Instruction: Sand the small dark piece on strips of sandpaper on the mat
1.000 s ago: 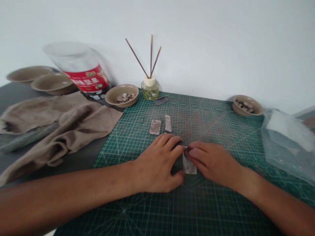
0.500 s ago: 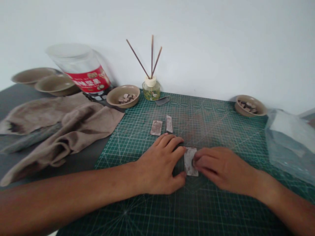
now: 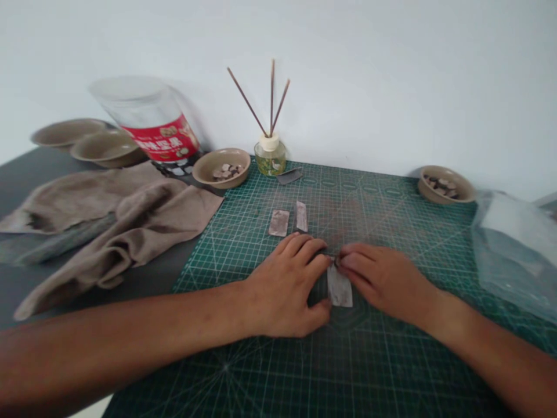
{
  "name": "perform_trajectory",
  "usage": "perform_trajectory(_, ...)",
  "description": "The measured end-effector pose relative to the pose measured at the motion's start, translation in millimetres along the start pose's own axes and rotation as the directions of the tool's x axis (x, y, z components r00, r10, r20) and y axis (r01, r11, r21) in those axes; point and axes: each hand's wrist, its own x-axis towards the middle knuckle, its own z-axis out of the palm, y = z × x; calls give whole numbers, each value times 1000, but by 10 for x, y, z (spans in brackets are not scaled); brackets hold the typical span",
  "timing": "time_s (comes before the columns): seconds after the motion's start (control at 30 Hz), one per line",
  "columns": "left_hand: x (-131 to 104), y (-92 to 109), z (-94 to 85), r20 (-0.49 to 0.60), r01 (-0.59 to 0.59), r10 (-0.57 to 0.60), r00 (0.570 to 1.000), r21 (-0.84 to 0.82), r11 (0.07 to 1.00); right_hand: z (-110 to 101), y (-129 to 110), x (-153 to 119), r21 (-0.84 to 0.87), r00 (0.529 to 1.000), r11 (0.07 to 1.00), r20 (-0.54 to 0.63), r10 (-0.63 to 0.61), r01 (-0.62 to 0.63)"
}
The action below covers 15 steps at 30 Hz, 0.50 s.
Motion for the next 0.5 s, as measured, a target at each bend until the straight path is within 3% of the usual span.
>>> perform_trajectory(0.07,1,2,-1,-5,6,-6,1000,-5,1000,-15,-3,-10,39,999,999,40,9,-11)
perform_trajectory(0.2,3,6,-2,-6,-15,15,1000,-19,1000,-2,-58,-5,92,989,992,110,-94,84)
perform_trajectory(0.3,2,3,-5,-8,-6,6,1000,-16,1000,0,-28,32,6,1000,1000,26,-2,2)
perform_trajectory(0.37,-1,-2,-5,-10,3,-3,1000,-17,1000,-21,6,36,26,999,999,32,37,-38)
perform_trajectory(0.5,-4,-9,-1,-5,-10,10,1000,-28,1000,-31,-23,16,111,990,992,127,-67,53)
